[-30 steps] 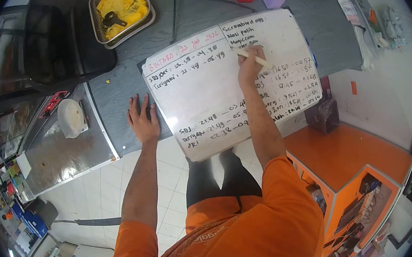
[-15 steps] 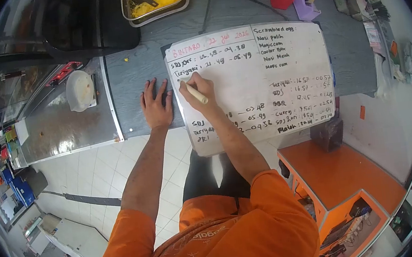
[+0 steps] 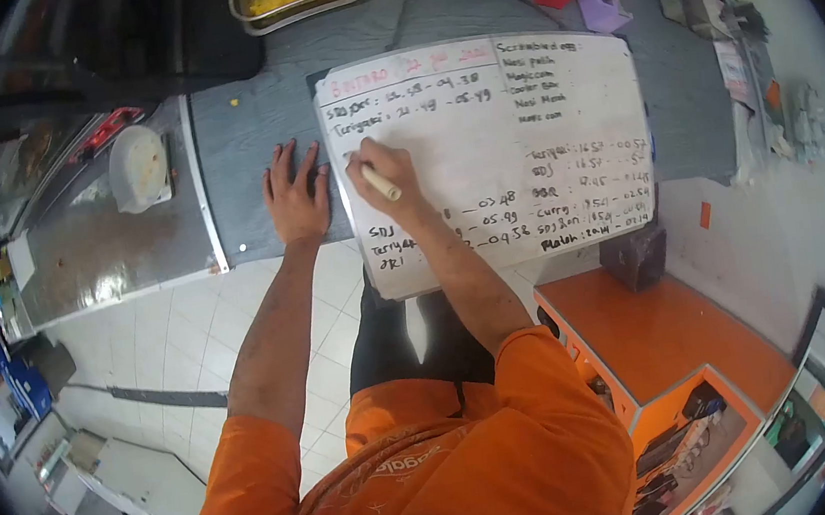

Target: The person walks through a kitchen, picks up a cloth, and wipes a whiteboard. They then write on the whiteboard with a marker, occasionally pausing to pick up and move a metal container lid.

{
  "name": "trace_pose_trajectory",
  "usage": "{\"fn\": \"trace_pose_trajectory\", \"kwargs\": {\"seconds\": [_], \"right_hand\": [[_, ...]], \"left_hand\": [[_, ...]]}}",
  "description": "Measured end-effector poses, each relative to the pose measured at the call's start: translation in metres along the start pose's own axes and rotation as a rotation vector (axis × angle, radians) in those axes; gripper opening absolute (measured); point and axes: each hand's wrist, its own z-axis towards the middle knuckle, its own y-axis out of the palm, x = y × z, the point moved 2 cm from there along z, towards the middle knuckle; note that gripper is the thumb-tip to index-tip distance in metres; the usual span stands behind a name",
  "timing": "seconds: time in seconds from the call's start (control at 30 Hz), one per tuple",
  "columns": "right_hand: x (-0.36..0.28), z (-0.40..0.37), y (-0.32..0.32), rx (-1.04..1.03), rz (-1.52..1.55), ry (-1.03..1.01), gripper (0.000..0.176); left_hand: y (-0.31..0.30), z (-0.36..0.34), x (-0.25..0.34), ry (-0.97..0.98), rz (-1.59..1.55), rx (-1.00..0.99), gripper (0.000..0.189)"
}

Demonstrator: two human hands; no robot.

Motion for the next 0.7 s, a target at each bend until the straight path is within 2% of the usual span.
{"fn": "trace_pose_trajectory", "kwargs": {"seconds": [0.1,0.17,0.33,0.57,0.7], "right_hand": [[0.004,-0.0084,0.0027,0.02,0.069,0.042,0.013],[0.001,-0.0059,0.003,0.041,0.083,0.082,0.016],[0.0043,-0.0062,0.0049,0.076,0.049,0.034,0.023],[0.0054,-0.0058,0.0078,0.055,0.005,-0.003,0.023],[0.0055,-0.0089,0.0057,0.045,-0.005,-0.044,0.022]], "left_hand": [[0.0076,-0.001,-0.0048,0.008,0.031,-0.016,0.037],[0.0068,-0.0059,-0.0025,0.028,0.009,-0.031,0.037],[0.006,-0.0014,-0.0001,0.002,0.053,-0.014,0.036],[0.0044,-0.0014,0.0002,-0.019,0.088,-0.061,0.038],[0.0048,-0.0013,0.0009,-0.003,0.03,-0.016,0.037]]}}
